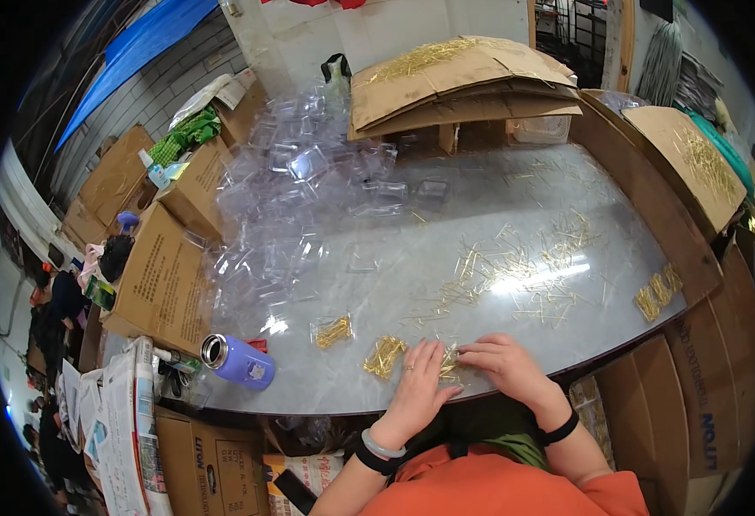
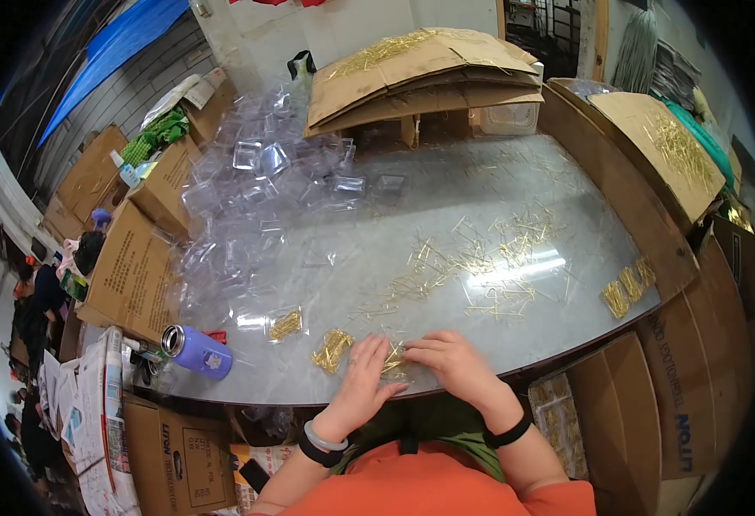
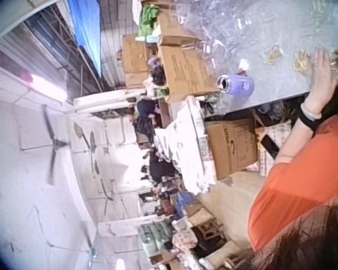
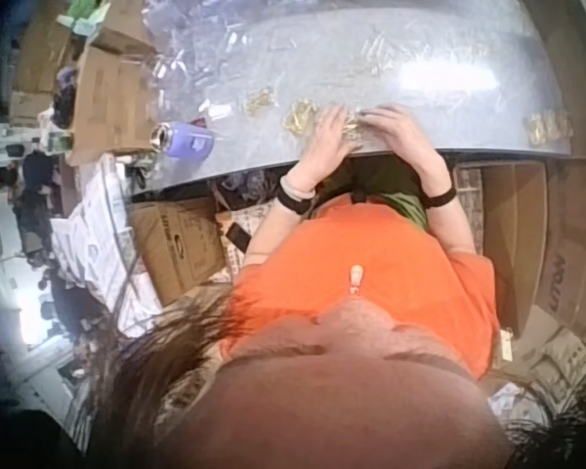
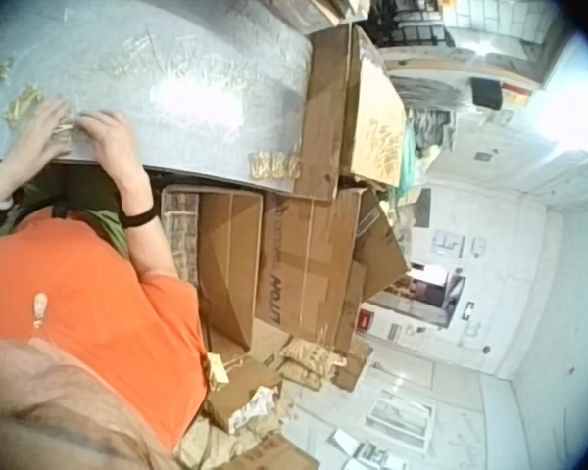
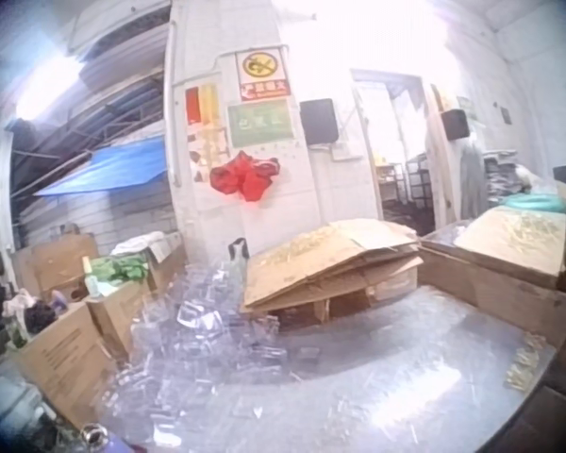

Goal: Sorting and packing small gold components into cases and then into a cardboard shipping box.

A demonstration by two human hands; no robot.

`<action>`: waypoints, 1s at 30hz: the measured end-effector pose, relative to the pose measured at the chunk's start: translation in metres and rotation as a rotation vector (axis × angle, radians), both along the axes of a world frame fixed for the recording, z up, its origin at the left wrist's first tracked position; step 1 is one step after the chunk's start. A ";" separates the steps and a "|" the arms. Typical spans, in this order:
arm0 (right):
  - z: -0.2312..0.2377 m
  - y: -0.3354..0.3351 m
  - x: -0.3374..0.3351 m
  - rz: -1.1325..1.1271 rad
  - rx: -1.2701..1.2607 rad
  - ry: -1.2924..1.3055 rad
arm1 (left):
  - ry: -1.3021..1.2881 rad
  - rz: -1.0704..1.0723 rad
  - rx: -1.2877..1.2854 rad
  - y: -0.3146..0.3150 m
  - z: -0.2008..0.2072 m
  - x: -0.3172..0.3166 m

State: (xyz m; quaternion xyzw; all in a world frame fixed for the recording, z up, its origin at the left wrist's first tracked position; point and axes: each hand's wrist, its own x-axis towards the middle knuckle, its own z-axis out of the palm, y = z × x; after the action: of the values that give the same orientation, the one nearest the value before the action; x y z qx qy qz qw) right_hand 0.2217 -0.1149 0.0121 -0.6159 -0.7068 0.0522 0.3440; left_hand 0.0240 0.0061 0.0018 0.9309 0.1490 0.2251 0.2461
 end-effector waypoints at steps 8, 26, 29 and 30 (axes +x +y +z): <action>-0.006 0.012 -0.033 -0.246 0.129 0.341 | 0.015 0.045 0.057 -0.005 0.002 0.002; 0.000 0.005 -0.002 -0.026 0.017 0.180 | 0.038 0.030 0.072 -0.008 0.005 0.004; 0.008 -0.007 -0.020 -0.303 0.115 0.199 | 0.034 0.043 0.065 -0.008 0.004 0.005; 0.007 -0.011 -0.025 -0.345 0.077 0.155 | 0.028 0.048 0.064 -0.008 0.003 0.005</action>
State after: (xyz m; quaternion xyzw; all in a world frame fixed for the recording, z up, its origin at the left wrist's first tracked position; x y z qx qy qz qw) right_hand 0.1968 -0.1260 0.0195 -0.7084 -0.5636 0.0127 0.4247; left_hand 0.0294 -0.0023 0.0050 0.9375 0.1675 0.2226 0.2084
